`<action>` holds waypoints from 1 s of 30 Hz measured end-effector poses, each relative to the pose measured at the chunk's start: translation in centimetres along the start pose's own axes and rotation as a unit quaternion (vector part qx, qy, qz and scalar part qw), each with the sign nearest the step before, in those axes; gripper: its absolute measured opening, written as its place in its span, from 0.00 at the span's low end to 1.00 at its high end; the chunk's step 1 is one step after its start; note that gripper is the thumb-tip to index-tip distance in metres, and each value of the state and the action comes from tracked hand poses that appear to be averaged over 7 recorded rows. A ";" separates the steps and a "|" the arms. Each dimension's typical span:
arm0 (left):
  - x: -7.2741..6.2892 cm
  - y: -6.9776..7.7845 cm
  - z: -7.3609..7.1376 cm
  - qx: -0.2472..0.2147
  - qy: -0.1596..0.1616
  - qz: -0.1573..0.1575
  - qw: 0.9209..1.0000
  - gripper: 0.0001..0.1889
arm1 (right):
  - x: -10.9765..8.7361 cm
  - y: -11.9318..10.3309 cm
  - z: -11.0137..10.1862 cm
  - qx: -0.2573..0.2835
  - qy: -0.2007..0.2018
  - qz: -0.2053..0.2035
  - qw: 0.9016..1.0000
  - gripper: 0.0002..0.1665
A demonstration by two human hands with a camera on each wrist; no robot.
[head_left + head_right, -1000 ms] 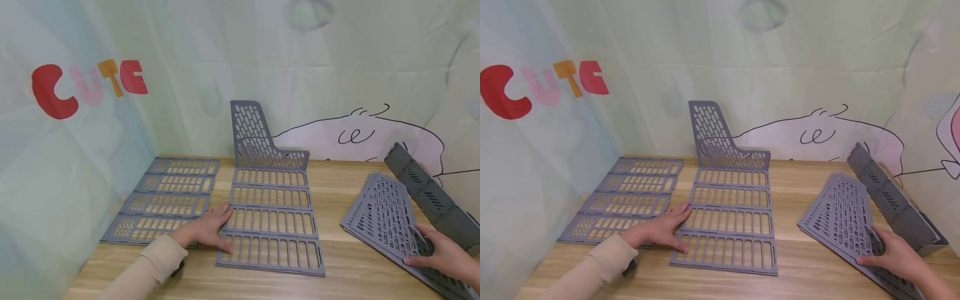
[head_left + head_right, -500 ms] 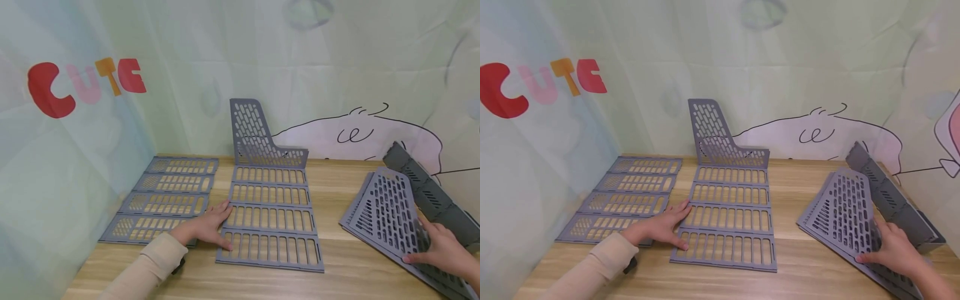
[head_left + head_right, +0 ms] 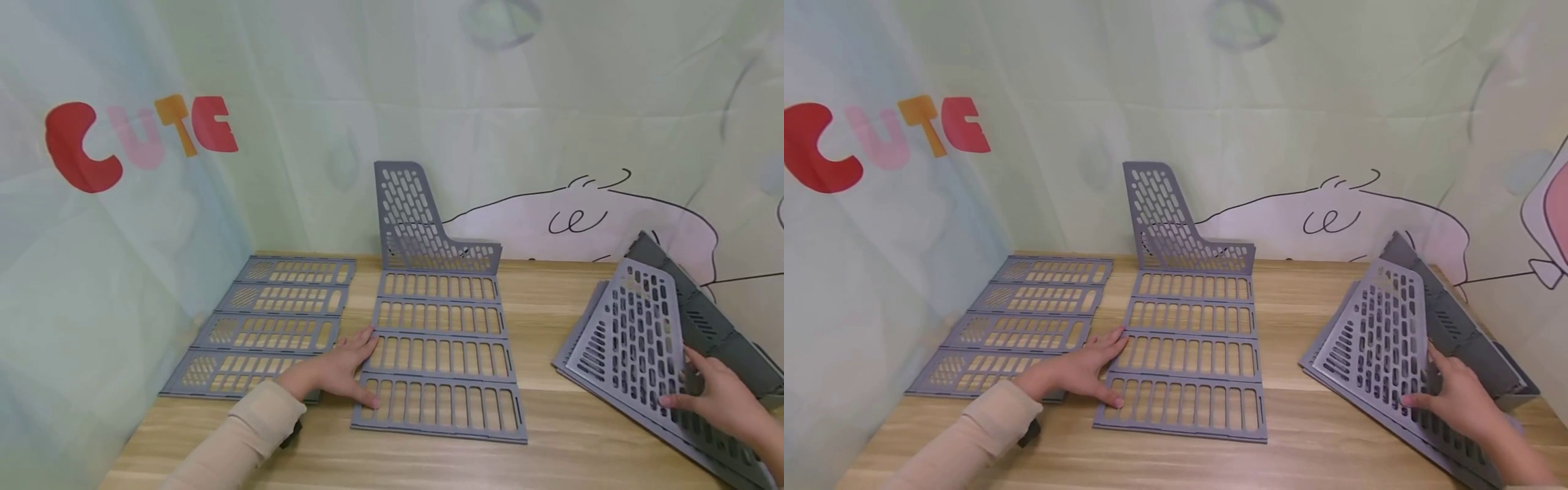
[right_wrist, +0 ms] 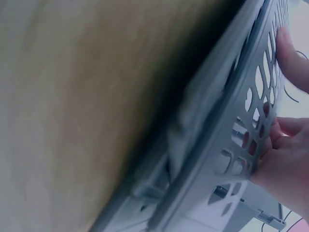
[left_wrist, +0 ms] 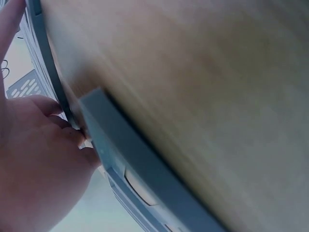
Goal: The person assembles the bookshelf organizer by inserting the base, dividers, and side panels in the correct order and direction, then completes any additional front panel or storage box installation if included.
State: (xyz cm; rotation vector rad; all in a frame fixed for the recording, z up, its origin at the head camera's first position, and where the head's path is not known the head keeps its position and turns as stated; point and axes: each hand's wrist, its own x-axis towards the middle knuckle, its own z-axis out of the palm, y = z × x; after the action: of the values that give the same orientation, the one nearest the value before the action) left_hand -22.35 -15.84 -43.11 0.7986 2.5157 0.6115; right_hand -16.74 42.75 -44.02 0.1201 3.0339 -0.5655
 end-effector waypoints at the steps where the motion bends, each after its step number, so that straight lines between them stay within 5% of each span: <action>1: 0.0 0.0 0.0 0.000 0.000 0.000 1.000 0.60 | 0.0 -0.1 -0.1 0.005 0.004 0.007 1.000 0.75; 8: 0.0 -0.1 0.0 0.000 0.001 0.004 1.000 0.60 | 0.2 -1.1 -0.7 0.035 0.031 0.047 0.998 0.53; 18: 0.0 0.0 -0.1 -0.002 0.002 0.001 1.000 0.59 | 1.1 -2.3 -0.8 0.057 0.109 0.056 0.991 0.39; 30: 0.1 -0.2 0.1 -0.006 0.001 -0.002 1.000 0.59 | 2.3 -6.4 -3.8 0.087 0.156 -0.011 0.984 0.34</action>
State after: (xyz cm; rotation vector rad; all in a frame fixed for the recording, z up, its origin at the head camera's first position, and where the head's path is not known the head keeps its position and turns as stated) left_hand -22.46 -15.91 -43.28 0.7900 2.5120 0.6260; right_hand -19.70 38.35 -38.39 0.2012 3.2809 -0.8941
